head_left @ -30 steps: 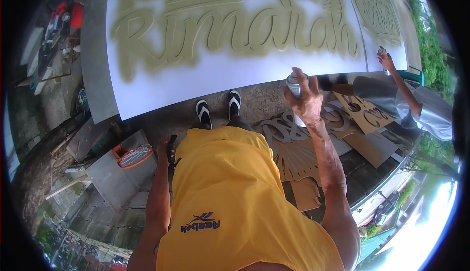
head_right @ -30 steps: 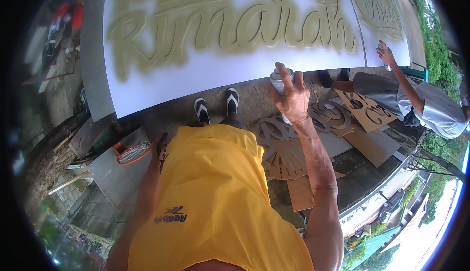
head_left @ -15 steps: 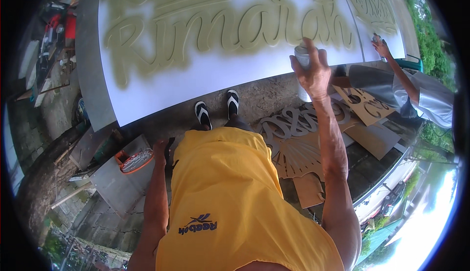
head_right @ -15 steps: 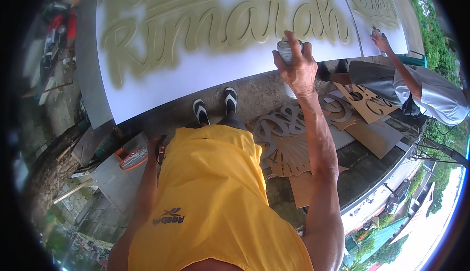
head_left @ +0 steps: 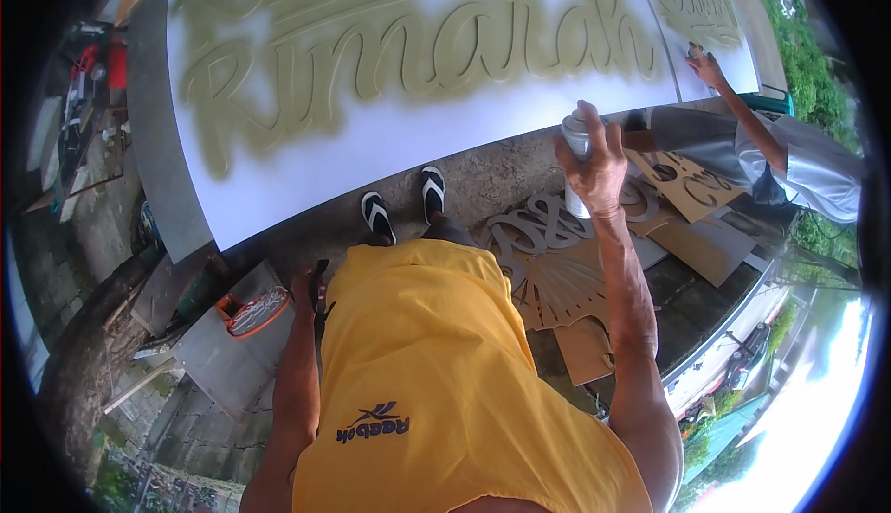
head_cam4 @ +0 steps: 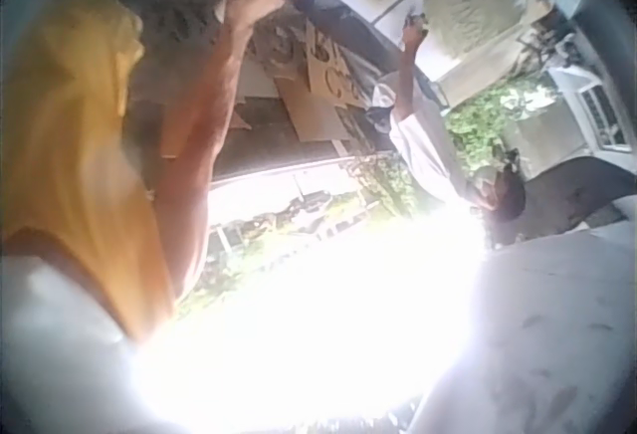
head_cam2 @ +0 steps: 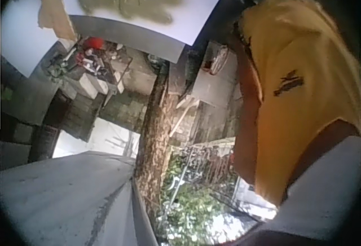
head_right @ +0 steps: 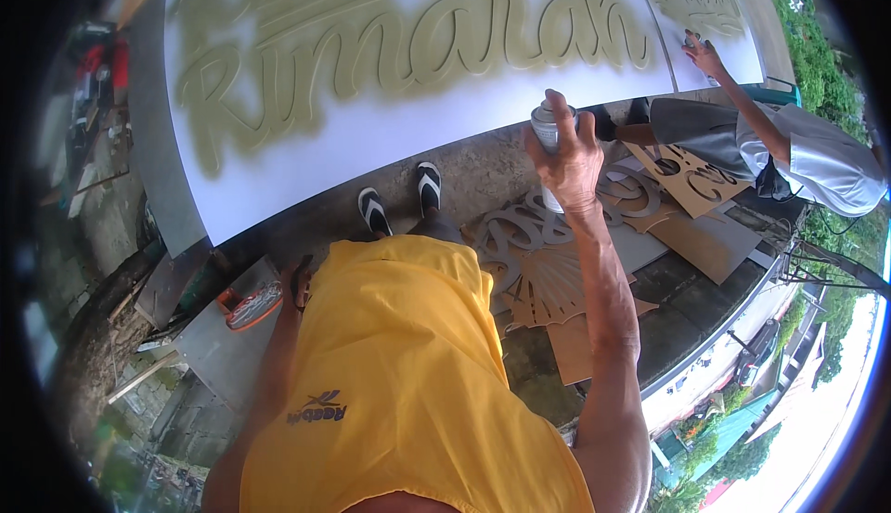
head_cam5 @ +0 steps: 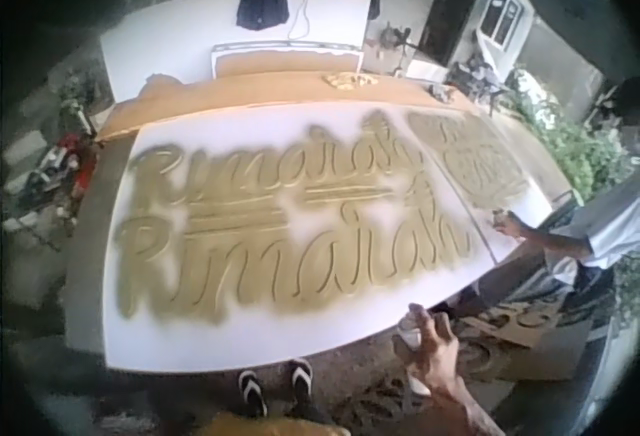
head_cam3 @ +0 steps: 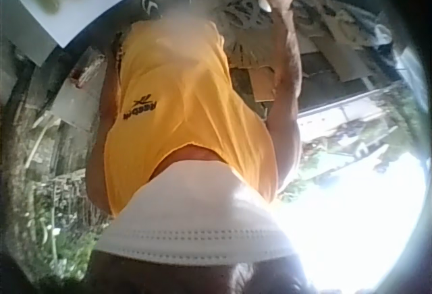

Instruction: Spray painting gold lettering onto a sign board.

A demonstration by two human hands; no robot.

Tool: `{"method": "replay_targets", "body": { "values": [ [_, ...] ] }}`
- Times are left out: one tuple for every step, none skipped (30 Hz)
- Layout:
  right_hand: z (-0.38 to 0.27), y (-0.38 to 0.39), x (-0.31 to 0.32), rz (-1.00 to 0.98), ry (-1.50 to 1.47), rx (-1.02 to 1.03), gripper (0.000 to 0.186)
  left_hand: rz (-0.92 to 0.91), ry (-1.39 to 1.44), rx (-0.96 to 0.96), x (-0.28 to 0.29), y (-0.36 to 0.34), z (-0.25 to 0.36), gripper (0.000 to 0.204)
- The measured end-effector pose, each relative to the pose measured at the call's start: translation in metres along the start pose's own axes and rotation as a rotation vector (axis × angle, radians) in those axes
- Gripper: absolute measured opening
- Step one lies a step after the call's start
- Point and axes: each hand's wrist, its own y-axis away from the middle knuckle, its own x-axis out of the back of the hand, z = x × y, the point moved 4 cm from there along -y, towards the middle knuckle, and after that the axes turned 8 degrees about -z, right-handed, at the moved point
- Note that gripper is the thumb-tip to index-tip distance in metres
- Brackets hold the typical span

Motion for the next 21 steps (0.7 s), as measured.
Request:
{"method": "replay_targets", "body": {
  "values": [
    [-0.002, -0.003, 0.004, 0.043, -0.03, 0.008, 0.066, 0.083, -0.102, 0.03, 0.007, 0.002, 0.005, 0.033],
    [-0.002, -0.001, 0.011, 0.092, -0.042, 0.008, 0.066, 0.072, -0.108, 0.03, -0.009, 0.003, 0.014, 0.033],
    [0.004, 0.002, 0.017, 0.133, -0.101, -0.002, 0.068, 0.177, -0.385, -0.065, -0.035, 0.012, 0.03, 0.027],
    [0.009, 0.004, 0.026, 0.199, -0.186, -0.042, 0.07, 0.289, -0.662, -0.166, -0.059, 0.021, 0.046, 0.022],
    [0.012, 0.005, 0.037, 0.278, -0.364, -0.101, 0.076, 0.3, -0.661, -0.17, -0.067, 0.024, 0.047, 0.022],
    [0.015, 0.008, 0.054, 0.43, -0.394, -0.195, 0.08, 0.28, -0.648, -0.228, -0.075, 0.027, 0.051, 0.02],
    [0.028, 0.016, 0.071, 0.576, -0.36, -0.27, 0.076, 0.255, -0.641, -0.288, -0.078, 0.029, 0.058, 0.018],
    [0.03, 0.018, 0.083, 0.671, -0.714, -0.331, 0.073, 0.263, -0.645, -0.293, -0.073, 0.028, 0.059, 0.018],
    [0.04, 0.021, 0.103, 0.793, -0.742, -0.397, 0.072, 0.185, -0.573, -0.247, -0.066, 0.019, 0.051, 0.027],
    [0.076, 0.039, 0.124, 0.877, -0.433, -0.309, 0.069, 0.102, -0.502, -0.2, -0.061, 0.01, 0.043, 0.036],
    [0.078, 0.042, 0.121, 0.986, -0.85, -0.361, 0.066, 0.107, -0.504, -0.203, -0.047, -0.003, 0.037, 0.036],
    [0.074, 0.042, 0.111, 1.062, -1.289, -0.41, 0.064, -0.159, -0.147, -0.029, -0.035, -0.013, 0.021, 0.037],
    [0.048, 0.043, 0.093, 0.817, -1.357, -0.505, 0.063, -0.426, 0.214, 0.129, -0.033, -0.016, 0.014, 0.038],
    [0.02, 0.048, 0.075, 0.604, -1.478, -0.465, 0.065, -0.442, 0.199, 0.13, -0.045, -0.023, 0.017, 0.038],
    [0.008, 0.059, 0.075, 0.499, -1.507, -0.366, 0.063, -0.35, 0.008, -0.044, -0.06, -0.025, 0.02, 0.038],
    [-0.003, 0.066, 0.074, 0.379, -1.538, -0.274, 0.061, -0.246, -0.176, -0.224, -0.064, -0.02, 0.027, 0.038],
    [0.006, 0.073, 0.089, 0.638, -1.744, -0.488, 0.059, -0.25, -0.19, -0.206, -0.051, -0.018, 0.025, 0.038],
    [0.026, 0.08, 0.093, 0.711, -1.943, -0.459, 0.06, -0.435, 0.051, -0.047, -0.047, -0.019, 0.021, 0.038],
    [0.029, 0.074, 0.08, 0.811, -1.756, -0.561, 0.06, -0.6, 0.297, 0.088, -0.044, -0.023, 0.02, 0.038],
    [0.016, 0.071, 0.069, 0.91, -1.545, -0.655, 0.06, -0.607, 0.282, 0.096, -0.034, -0.031, 0.014, 0.038],
    [-0.012, 0.07, 0.052, 0.639, -1.629, -0.644, 0.064, -0.491, -0.074, -0.136, -0.02, -0.039, 0.016, 0.038]
  ]
}}
